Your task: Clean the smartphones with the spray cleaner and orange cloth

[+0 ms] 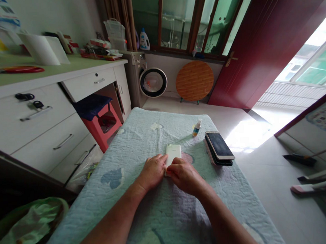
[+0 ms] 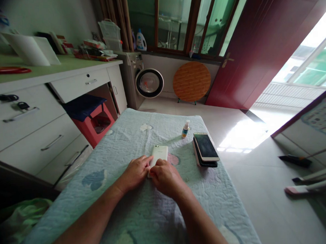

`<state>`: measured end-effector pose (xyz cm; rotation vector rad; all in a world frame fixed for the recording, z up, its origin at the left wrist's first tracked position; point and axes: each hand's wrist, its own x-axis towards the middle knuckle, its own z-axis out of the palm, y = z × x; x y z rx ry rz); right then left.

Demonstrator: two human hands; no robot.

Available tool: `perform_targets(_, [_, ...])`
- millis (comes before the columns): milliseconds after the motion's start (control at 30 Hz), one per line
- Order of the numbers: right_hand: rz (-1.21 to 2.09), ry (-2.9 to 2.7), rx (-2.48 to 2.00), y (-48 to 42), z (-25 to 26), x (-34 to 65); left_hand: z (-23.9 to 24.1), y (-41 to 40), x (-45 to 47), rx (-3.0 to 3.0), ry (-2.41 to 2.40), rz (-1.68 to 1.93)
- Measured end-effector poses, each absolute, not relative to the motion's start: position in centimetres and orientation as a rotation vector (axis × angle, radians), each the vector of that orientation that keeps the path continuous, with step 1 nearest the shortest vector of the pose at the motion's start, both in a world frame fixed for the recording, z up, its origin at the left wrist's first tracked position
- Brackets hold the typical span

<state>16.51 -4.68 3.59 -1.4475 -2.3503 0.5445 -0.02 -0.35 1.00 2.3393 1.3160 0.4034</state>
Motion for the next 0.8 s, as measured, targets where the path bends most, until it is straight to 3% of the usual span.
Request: perform_targets(800, [0.55,-2.348,-1.468,-4.5,3.1,16.5,2.1,-0.7,0.2,2.322,1.352,0.347])
